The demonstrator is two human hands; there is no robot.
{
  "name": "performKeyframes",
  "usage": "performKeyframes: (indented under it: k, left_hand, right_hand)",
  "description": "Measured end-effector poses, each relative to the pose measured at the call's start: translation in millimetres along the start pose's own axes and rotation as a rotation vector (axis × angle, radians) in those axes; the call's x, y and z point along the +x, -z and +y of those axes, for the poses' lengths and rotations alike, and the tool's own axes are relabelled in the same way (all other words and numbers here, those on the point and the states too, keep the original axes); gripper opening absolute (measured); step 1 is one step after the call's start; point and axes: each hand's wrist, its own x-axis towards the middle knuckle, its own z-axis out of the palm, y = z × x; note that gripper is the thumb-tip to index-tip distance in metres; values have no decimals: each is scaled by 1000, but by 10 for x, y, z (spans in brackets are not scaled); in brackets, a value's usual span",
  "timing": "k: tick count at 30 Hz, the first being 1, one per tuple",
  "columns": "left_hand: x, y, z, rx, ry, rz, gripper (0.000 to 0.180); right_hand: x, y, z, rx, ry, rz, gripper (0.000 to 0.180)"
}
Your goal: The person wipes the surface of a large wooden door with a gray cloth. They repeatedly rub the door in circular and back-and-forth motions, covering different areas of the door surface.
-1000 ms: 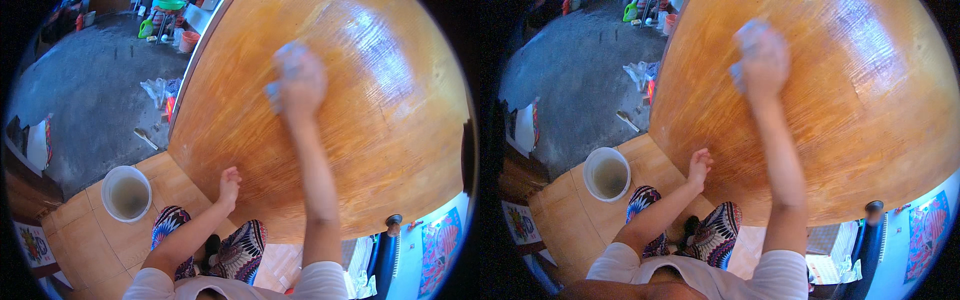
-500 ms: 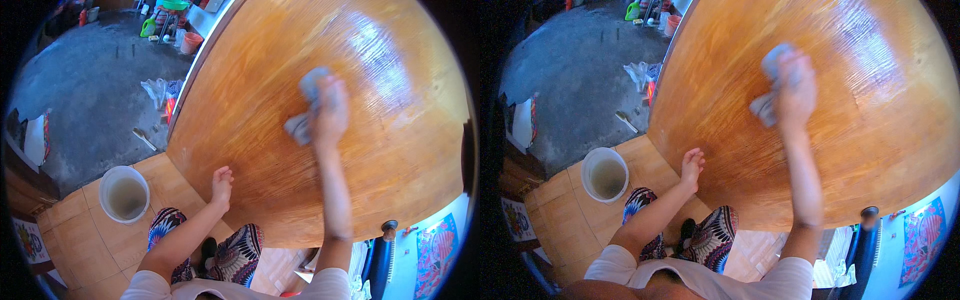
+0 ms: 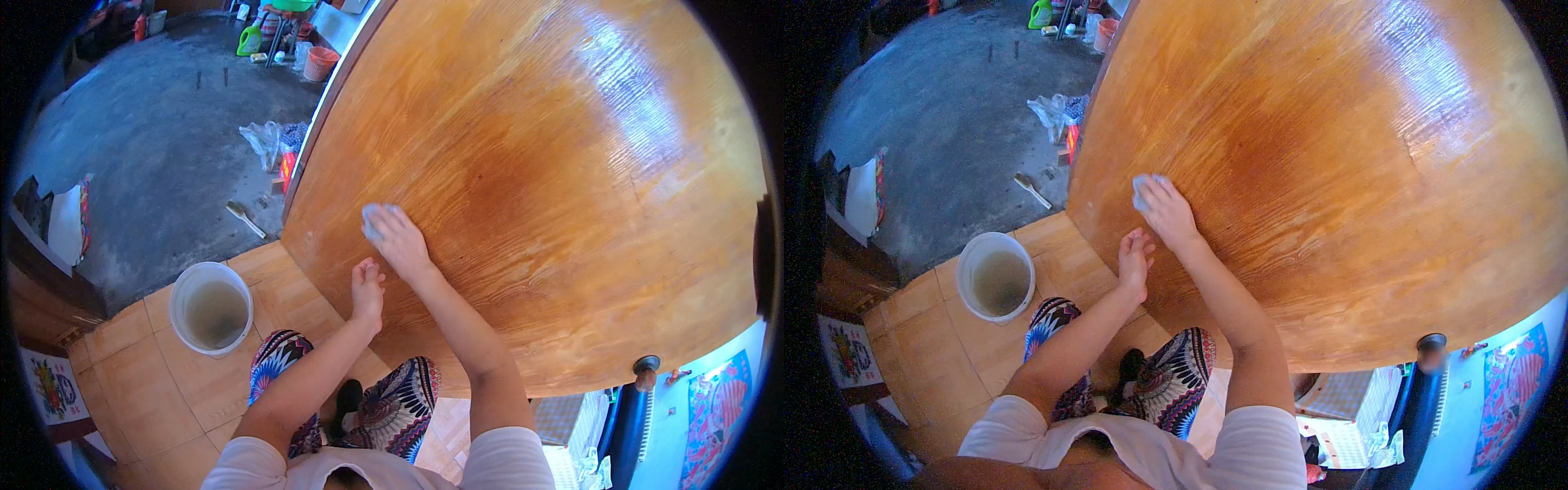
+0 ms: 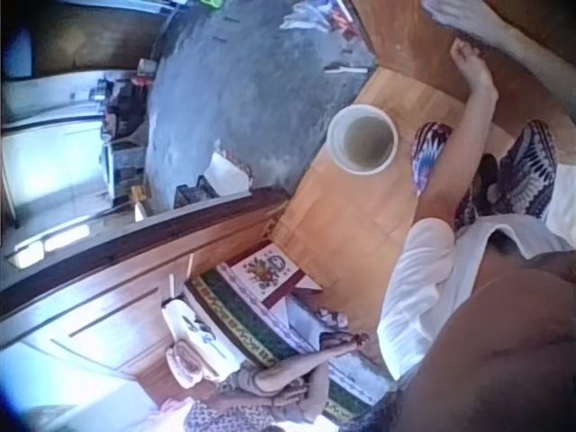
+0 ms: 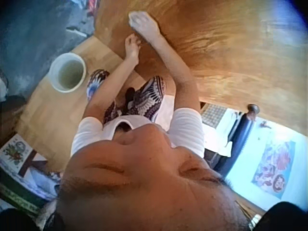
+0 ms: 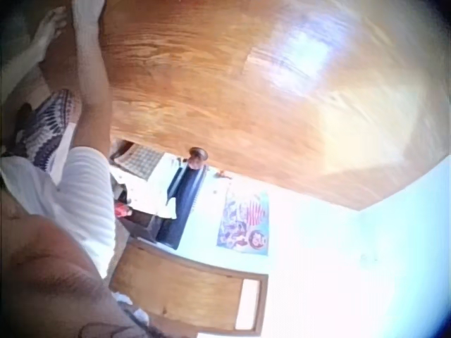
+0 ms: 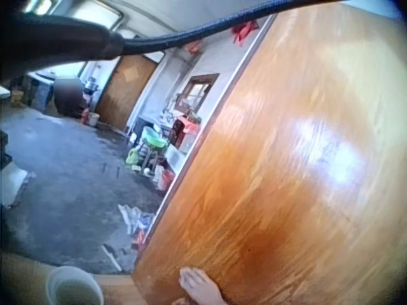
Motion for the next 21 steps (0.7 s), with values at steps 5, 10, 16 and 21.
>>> performKeyframes:
  k: [5,10,16,21]
  left_hand:
    - [46,67,-45,-8,14,-17,33]
    - [-21,60,-18,7,63,-73,31]
    - [-32,49,-32,25,60,-84,32]
    - [-36,67,15,30,69,-46,31]
  right_hand:
    - [197,1176,427,-42,-60,-57,40]
    - [726,2621,1607,-667,-392,461,72]
    - [966,1948,1305,-608,-390,488,59]
    - [183,376,-47,-141,-219,197,46]
